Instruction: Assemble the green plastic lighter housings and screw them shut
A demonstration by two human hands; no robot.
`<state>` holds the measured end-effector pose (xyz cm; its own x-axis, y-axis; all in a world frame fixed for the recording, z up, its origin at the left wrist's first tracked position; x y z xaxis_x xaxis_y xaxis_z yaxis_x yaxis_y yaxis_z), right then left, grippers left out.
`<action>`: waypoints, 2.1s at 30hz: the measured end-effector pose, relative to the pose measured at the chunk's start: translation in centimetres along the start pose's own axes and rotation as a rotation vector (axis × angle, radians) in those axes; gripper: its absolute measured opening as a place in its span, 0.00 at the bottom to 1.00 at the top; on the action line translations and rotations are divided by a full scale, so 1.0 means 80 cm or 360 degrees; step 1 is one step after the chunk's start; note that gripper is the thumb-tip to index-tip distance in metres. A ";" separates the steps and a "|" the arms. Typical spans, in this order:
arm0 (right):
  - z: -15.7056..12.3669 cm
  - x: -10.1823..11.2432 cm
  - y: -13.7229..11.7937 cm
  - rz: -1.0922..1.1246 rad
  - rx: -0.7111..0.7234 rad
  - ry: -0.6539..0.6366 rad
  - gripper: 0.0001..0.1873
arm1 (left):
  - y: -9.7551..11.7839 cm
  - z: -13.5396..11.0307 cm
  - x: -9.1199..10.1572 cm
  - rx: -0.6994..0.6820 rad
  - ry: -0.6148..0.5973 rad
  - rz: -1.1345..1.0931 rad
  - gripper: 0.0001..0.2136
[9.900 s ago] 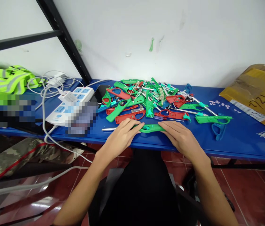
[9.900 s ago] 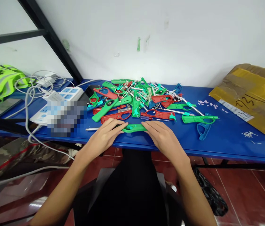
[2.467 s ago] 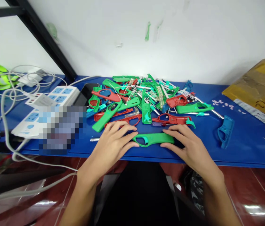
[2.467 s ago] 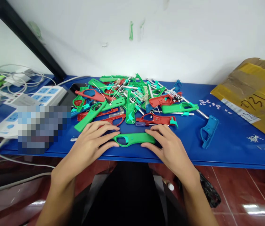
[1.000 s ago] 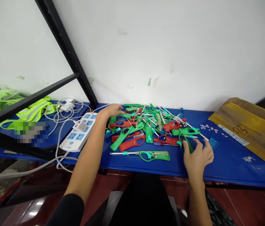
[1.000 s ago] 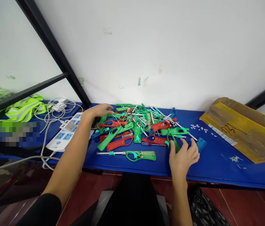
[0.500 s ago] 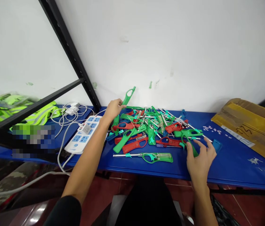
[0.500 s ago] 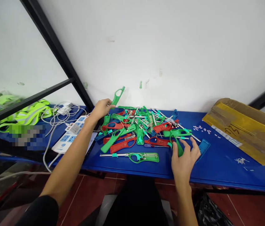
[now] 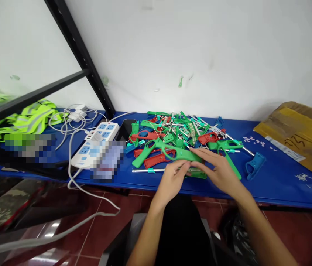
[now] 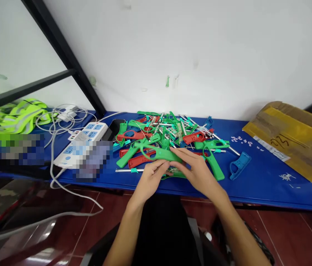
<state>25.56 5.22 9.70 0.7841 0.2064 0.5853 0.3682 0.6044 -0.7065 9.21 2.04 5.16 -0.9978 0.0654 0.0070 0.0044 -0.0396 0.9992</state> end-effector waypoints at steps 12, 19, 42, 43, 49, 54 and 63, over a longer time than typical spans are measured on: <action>-0.050 0.025 0.035 -0.0222 0.0081 0.0058 0.21 | 0.002 -0.046 0.127 -0.0716 0.0204 0.1277 0.27; -0.067 0.011 0.050 -0.0130 0.0092 -0.0049 0.22 | -0.006 -0.036 0.101 -0.0888 -0.0001 0.1781 0.32; -0.065 -0.003 0.048 -0.0195 0.0092 -0.0127 0.19 | -0.009 -0.036 0.090 -0.0942 -0.0128 0.1933 0.16; -0.065 -0.003 0.048 -0.0198 0.0082 -0.0130 0.19 | -0.008 -0.035 0.089 -0.0935 -0.0136 0.1945 0.16; -0.066 -0.003 0.049 -0.0202 0.0034 -0.0138 0.18 | -0.009 -0.035 0.089 -0.0903 -0.0175 0.1977 0.16; -0.065 -0.003 0.048 -0.0233 0.0087 -0.0119 0.18 | -0.011 -0.036 0.091 -0.0868 -0.0113 0.1915 0.17; -0.064 -0.005 0.041 -0.0290 0.0208 -0.0054 0.17 | -0.010 -0.038 0.095 -0.0914 0.0019 0.1764 0.16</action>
<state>28.99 3.14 5.12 0.6925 0.1092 0.7131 0.4327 0.7280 -0.5318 1.43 -0.46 4.29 -0.4757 -0.2903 0.8303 0.8164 -0.4970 0.2940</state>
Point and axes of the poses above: each hand's wrist, its own z-axis towards the middle knuckle, its own x-axis out of the back of the hand, y = z × x, the point moved 4 cm from there along z, towards the middle knuckle, and after that the axes turned 10 degrees about z, right-handed, at the moved point
